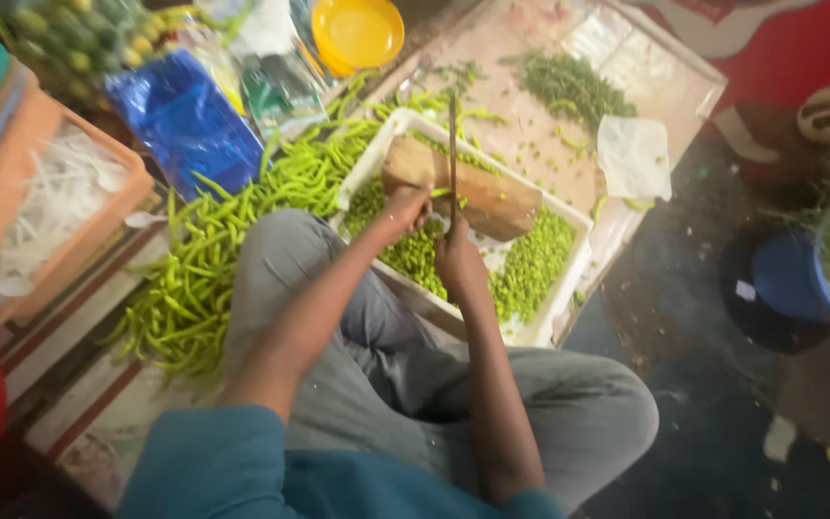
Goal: The person sits on the floor and uses a large knife to chop green chilies on a wooden block. They repeatedly pick up chilies, slice them into small pieces, and drop the chopped pieces into a white container below the block.
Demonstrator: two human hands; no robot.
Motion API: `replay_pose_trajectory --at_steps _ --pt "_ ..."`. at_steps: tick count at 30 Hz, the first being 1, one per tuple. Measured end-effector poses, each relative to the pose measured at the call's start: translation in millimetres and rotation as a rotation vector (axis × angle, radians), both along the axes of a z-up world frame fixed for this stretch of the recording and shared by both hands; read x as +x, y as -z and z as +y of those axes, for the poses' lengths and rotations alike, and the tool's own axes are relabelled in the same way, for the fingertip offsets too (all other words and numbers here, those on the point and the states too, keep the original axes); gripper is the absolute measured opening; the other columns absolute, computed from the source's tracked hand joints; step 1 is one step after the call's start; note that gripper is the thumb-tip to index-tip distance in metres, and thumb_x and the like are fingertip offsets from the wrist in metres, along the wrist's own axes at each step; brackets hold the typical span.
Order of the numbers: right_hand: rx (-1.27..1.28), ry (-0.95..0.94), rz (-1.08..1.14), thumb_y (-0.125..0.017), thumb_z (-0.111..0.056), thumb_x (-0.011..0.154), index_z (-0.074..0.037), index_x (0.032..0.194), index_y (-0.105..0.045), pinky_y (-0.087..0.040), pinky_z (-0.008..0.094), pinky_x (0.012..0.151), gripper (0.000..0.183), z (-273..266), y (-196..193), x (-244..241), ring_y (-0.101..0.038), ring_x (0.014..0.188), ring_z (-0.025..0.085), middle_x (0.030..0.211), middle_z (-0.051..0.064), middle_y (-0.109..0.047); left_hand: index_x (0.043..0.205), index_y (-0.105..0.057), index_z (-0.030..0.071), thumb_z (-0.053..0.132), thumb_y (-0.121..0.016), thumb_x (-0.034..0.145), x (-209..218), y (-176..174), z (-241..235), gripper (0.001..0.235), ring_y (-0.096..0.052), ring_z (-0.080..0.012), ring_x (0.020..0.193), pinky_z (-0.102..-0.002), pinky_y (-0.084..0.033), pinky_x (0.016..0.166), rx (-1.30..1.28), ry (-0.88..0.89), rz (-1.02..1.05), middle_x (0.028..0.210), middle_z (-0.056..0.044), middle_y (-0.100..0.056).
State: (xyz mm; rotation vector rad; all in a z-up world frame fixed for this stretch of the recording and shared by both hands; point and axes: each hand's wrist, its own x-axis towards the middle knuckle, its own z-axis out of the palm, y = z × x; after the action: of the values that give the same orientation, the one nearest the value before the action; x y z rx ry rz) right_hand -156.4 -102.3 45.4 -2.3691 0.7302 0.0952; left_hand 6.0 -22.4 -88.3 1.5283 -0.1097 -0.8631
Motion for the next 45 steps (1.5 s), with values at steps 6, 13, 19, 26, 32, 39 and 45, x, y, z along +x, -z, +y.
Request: replay_pose_trajectory --at_steps 6,13,19,26,32,39,45 --pt "0.051 0.014 0.012 -0.049 -0.032 0.100 -0.005 0.114 -0.046 -0.051 0.061 0.073 0.030 -1.5 -24.3 -11.9 -0.068 0.080 0.052 0.089 0.033 -0.069 0.068 -0.064 0.007 0.050 -0.054 0.103 -7.0 -11.6 -2.2 0.057 -0.050 -0.0135 0.040 -0.030 -0.039 0.042 0.010 -0.039 -0.192 0.049 -0.002 -0.055" --pt "0.020 0.032 0.084 -0.048 -0.032 0.099 -0.007 0.111 -0.047 -0.051 0.060 0.069 0.028 3.4 -43.0 -8.0 -0.069 0.073 0.048 0.083 0.030 -0.070 0.065 -0.066 0.005 0.049 -0.054 0.101 -10.3 -21.2 -4.5 0.057 -0.062 -0.0183 0.047 -0.035 -0.050 0.053 0.131 -0.082 -0.355 0.051 -0.005 -0.060" --pt "0.068 0.053 0.179 -0.043 -0.032 0.100 -0.008 0.113 -0.046 -0.054 0.060 0.069 0.027 8.8 -66.9 -9.8 -0.070 0.071 0.050 0.085 0.030 -0.070 0.064 -0.067 0.005 0.049 -0.055 0.098 -15.0 -38.2 -4.2 0.057 -0.066 -0.0210 0.051 -0.037 -0.053 0.058 0.243 -0.098 -0.406 0.051 -0.006 -0.062" --pt "-0.035 -0.007 0.153 -0.048 -0.033 0.099 -0.010 0.122 -0.043 -0.050 0.063 0.074 0.033 0.5 -37.4 -13.3 -0.067 0.081 0.053 0.088 0.034 -0.069 0.067 -0.068 0.005 0.048 -0.056 0.098 -13.4 -24.1 -5.7 0.053 -0.067 -0.0244 0.056 -0.041 -0.052 0.061 0.249 -0.111 -0.523 0.055 -0.009 -0.065" --pt "0.037 0.001 0.007 -0.050 -0.031 0.101 -0.007 0.126 -0.037 -0.048 0.064 0.071 0.038 -0.7 14.1 5.7 -0.066 0.083 0.055 0.088 0.035 -0.068 0.064 -0.065 0.003 0.046 -0.056 0.099 -11.2 -10.3 -7.1 0.056 -0.061 -0.0195 0.047 -0.037 -0.048 0.051 0.166 -0.104 -0.384 0.053 -0.008 -0.061" --pt "0.007 0.012 -0.044 -0.050 -0.030 0.100 -0.009 0.124 -0.044 -0.048 0.063 0.073 0.033 0.2 4.1 -6.6 -0.066 0.083 0.054 0.089 0.033 -0.070 0.065 -0.062 0.007 0.046 -0.061 0.098 -5.3 0.2 -5.1 0.052 -0.054 -0.0137 0.043 -0.031 -0.042 0.044 0.056 -0.107 -0.248 0.051 -0.002 -0.057" --pt "0.008 -0.023 -0.207 -0.054 -0.028 0.092 -0.008 0.123 -0.049 -0.049 0.062 0.070 0.037 -5.4 -22.8 -16.3 -0.065 0.083 0.053 0.093 0.033 -0.069 0.064 -0.056 0.013 0.044 -0.060 0.098 5.2 25.5 -20.9 0.046 -0.050 -0.0134 0.040 -0.032 -0.040 0.039 0.080 -0.235 -0.260 0.050 0.002 -0.050"
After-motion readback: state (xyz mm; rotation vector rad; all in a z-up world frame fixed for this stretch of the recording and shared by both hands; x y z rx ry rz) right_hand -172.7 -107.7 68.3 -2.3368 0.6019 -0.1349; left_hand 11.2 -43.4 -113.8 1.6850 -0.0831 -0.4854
